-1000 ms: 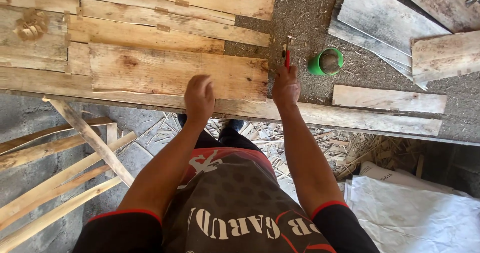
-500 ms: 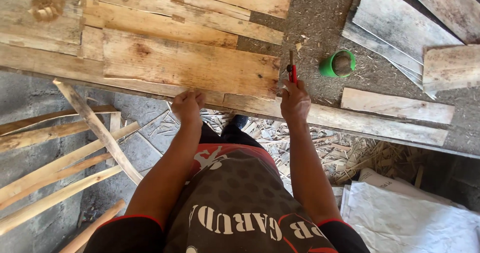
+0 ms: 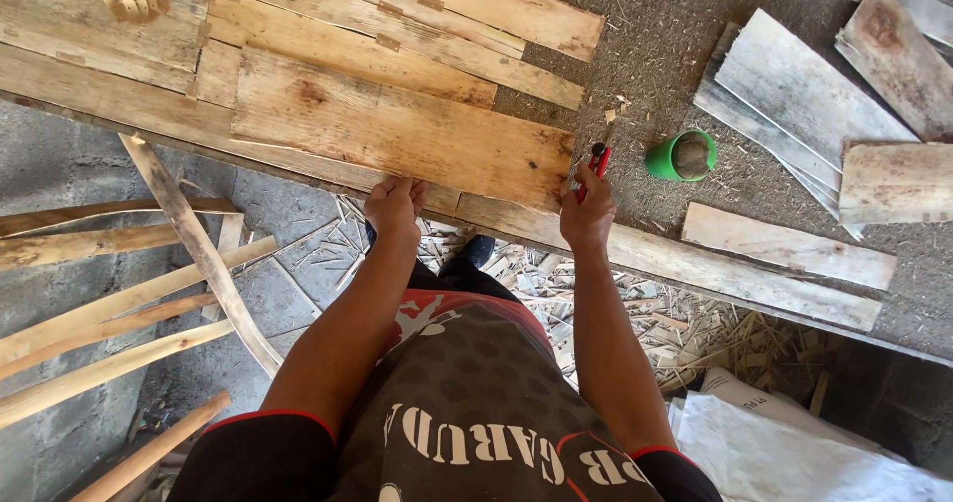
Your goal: The recorder is fitting thin wooden planks together, trimming edges with a utility knife to ensure they align properly.
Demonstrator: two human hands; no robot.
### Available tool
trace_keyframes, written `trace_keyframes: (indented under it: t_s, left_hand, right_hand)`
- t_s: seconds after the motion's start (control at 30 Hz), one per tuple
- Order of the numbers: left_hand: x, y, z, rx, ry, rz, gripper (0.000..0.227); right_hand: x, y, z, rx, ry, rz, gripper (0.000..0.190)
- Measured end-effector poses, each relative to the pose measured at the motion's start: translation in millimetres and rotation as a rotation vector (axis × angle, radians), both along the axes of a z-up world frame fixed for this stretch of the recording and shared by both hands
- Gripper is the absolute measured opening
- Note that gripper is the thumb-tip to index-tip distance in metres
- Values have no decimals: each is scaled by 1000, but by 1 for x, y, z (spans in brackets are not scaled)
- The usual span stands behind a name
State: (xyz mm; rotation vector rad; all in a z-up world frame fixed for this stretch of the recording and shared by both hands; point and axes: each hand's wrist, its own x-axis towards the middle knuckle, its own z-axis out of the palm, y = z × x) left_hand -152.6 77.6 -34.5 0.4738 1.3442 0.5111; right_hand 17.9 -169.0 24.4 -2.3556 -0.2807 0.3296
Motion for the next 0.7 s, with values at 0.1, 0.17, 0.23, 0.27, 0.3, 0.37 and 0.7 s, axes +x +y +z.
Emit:
trace_keyframes:
  t_s: [0.1, 0.17, 0.23, 0.27, 0.3, 0.37, 0.7]
  left_hand:
    - [-8, 2, -30, 2, -90, -34, 14]
    - [-11, 0, -33, 17, -158, -62, 16]
    - [-12, -2, -17, 32, -226, -92, 18]
    - [-11, -4, 1, 49, -273, -132, 17]
    - [-11, -5, 18, 66, -320, -172, 17]
    - [-11, -1, 31, 68, -353, -226, 17]
    - [14, 3, 147, 590, -500, -657, 41]
  right_hand:
    - [-3, -9, -7, 213, 30, -17, 50]
    - [-7, -8, 5, 189, 67, -17, 50]
    - [-12, -10, 9, 165, 103, -19, 50]
    - [-15, -12, 7, 250, 141, -22, 50]
    - [-19, -15, 6, 336, 178, -25, 50]
    - [-25, -16, 9, 372, 197, -36, 50]
    - [-18, -41, -26, 1020, 588, -109, 48]
